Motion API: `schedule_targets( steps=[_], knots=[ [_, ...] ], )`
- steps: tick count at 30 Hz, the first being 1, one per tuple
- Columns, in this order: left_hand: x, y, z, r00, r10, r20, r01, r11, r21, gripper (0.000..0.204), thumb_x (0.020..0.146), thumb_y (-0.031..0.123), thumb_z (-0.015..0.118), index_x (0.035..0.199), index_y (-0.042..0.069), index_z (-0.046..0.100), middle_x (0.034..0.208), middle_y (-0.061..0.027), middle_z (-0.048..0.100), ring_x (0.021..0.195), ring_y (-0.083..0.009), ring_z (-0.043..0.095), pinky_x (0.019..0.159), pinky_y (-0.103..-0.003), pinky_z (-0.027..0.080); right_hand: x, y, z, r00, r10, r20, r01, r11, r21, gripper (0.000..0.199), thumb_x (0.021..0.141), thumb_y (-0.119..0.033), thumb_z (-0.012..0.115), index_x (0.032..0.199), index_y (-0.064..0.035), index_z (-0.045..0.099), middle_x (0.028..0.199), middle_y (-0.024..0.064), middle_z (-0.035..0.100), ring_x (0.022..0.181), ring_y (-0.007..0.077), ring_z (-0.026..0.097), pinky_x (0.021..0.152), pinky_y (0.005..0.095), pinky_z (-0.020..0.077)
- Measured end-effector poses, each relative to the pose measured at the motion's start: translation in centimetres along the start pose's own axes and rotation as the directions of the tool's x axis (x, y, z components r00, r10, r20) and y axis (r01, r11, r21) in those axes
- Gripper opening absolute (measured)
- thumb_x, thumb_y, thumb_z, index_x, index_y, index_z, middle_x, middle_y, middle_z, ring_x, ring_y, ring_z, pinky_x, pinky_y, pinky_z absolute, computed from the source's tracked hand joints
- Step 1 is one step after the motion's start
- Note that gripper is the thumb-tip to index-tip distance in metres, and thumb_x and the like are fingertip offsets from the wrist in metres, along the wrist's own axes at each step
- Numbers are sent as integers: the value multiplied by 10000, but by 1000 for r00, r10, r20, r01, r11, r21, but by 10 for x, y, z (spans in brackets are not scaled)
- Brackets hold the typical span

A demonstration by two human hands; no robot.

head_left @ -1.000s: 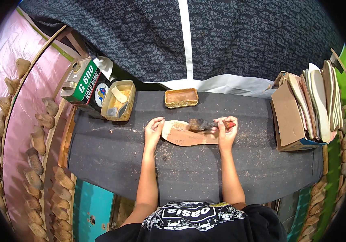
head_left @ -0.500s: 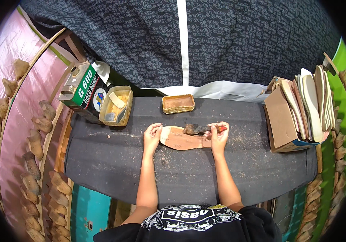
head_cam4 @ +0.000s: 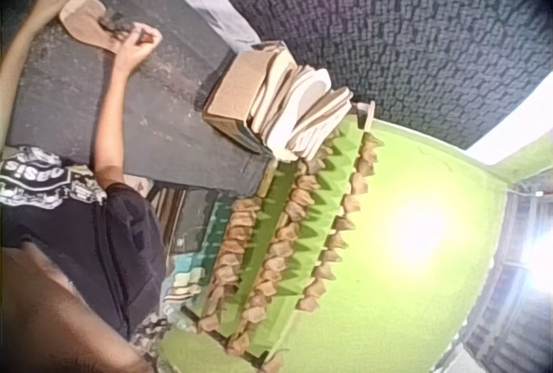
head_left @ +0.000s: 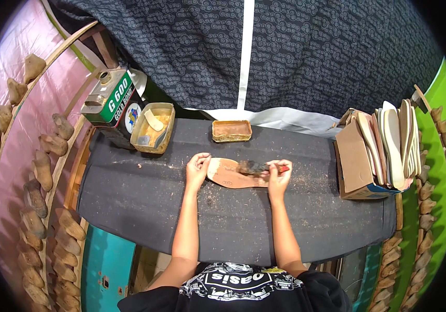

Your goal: The person takes shoe soles from a cardboard box, applies adhesive onto them using a brush, and places them into a plastic basket.

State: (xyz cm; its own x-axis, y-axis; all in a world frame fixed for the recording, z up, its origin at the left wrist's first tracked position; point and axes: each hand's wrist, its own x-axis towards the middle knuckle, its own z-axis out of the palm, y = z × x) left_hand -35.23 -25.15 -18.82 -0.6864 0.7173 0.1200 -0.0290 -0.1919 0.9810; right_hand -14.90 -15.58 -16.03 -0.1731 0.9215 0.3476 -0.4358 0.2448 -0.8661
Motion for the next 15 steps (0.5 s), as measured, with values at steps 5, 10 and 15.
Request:
schedule_targets(
  steps=[5, 10, 15],
  knots=[
    [-3, 0, -2, 1000, 20, 23, -19, 999, -45, 159, 788, 79, 545, 924, 1, 520, 768, -27, 572, 667, -41, 516, 582, -154, 411, 1, -18, -29, 990, -60, -124, 56, 998, -36, 157, 786, 28, 418, 879, -70, 338, 788, 87, 499, 662, 114, 511, 460, 203, 477],
    [-7, 1, -9, 1000, -1, 16, 3, 992, -129, 181, 801, 121, 536, 944, 14, 506, 768, -23, 582, 612, -48, 536, 484, -168, 435, -10, -34, -7, 984, -80, -159, 88, 995, 46, 232, 807, -24, 481, 952, -77, 309, 822, 115, 545, 553, 113, 524, 471, 209, 463],
    [-35, 30, -12, 996, -67, 60, 76, 984, -159, 185, 805, 139, 531, 943, 19, 504, 760, -24, 583, 609, -51, 542, 466, -170, 439, -22, -53, 16, 991, -102, -84, 106, 994, 39, 216, 817, -45, 477, 964, -74, 322, 840, 105, 539, 588, 119, 524, 495, 215, 463]
  ],
)
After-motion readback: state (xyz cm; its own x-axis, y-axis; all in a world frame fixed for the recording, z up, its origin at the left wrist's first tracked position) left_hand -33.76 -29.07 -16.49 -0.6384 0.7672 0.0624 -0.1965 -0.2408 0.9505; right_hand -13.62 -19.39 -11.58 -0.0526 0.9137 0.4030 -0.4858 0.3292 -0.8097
